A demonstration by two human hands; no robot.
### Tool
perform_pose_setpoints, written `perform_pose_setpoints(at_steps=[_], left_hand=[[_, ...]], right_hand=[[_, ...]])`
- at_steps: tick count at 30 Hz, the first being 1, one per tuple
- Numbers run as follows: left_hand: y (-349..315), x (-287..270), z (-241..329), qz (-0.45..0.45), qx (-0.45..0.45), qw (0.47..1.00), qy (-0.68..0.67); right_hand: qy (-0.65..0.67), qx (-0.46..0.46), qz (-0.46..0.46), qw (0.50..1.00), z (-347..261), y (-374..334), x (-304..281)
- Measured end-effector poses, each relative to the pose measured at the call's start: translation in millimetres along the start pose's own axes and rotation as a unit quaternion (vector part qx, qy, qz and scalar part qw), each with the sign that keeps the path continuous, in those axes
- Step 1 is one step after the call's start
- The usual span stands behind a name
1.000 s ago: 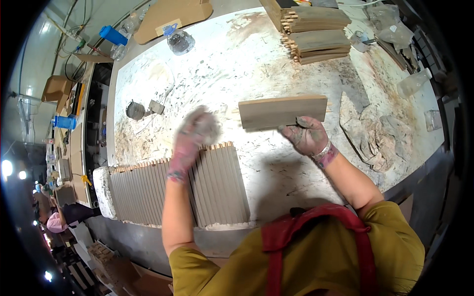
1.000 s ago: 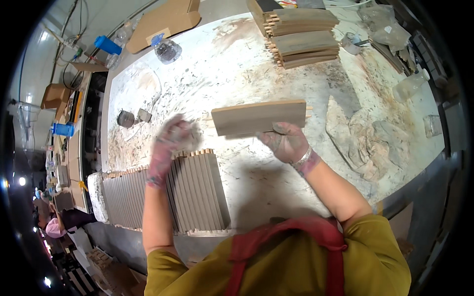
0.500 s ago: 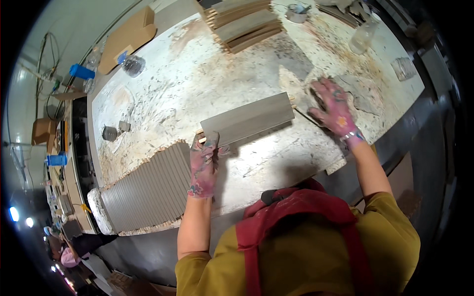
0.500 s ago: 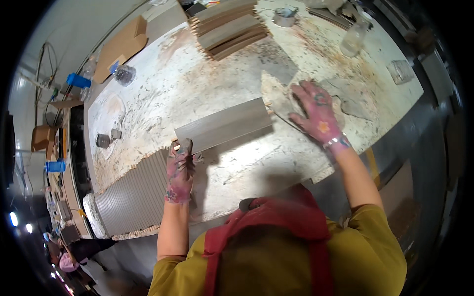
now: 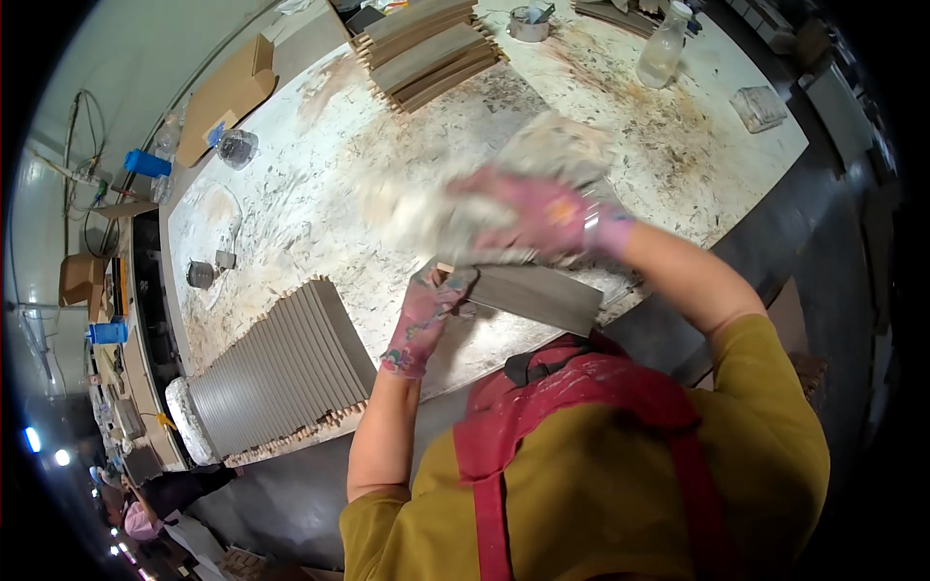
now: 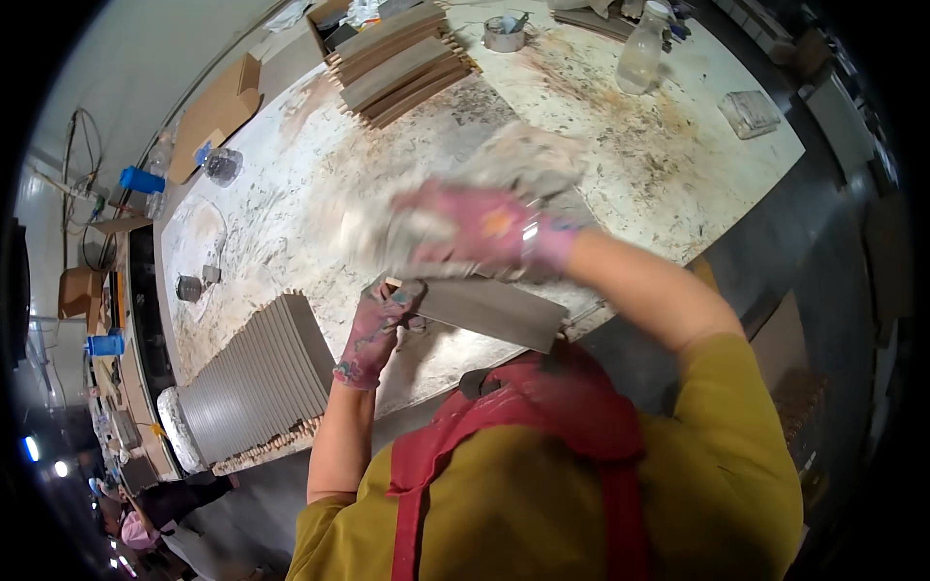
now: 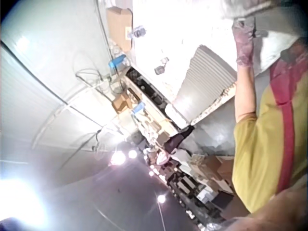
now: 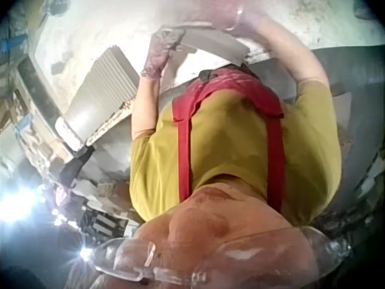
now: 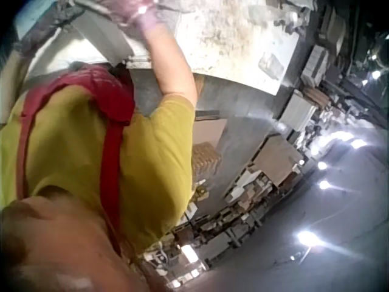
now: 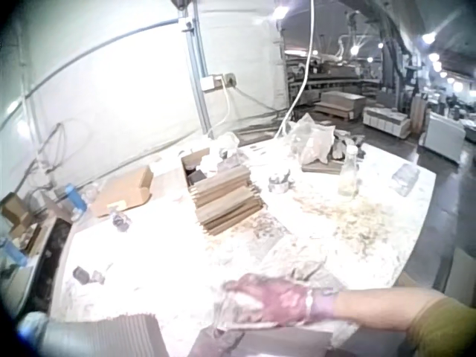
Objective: The person wipes wooden slats with a cloth, scrapes the edges with a tool, and arranges them in a row on the workbench.
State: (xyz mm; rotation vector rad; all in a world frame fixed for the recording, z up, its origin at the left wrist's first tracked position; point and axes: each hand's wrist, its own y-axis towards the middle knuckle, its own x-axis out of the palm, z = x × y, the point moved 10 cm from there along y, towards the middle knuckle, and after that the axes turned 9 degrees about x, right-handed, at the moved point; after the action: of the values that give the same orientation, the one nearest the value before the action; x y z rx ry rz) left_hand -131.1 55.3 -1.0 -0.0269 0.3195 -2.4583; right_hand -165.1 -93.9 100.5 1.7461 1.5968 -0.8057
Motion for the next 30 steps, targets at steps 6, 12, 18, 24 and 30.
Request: perform_pose_setpoints(at_steps=[6, 12, 18, 24, 30], left_hand=[[-13, 3, -9, -0.002, -0.009, 0.986, -0.166], [-13, -26, 2, 0.095, -0.045, 0.968, -0.228], [-35, -93, 65, 0.181, 0.182, 0.966, 0.039], [-77, -44, 89, 0.024, 0.366, 0.679, 0.636], [-105, -41, 41, -0.082, 0.311, 0.649, 0.690]], right_hand=[[-0.032, 0.036, 0.038, 0.998, 51, 38, 8], [0.099, 0.251, 0.140, 0.953, 115, 7, -67], [-0.321, 0.162, 0.191, 0.913, 129, -43, -99], [0.217, 0.237, -0.117, 0.940, 39, -37, 46], [0.333, 0.121, -0.171, 0.919, -21, 2, 151]])
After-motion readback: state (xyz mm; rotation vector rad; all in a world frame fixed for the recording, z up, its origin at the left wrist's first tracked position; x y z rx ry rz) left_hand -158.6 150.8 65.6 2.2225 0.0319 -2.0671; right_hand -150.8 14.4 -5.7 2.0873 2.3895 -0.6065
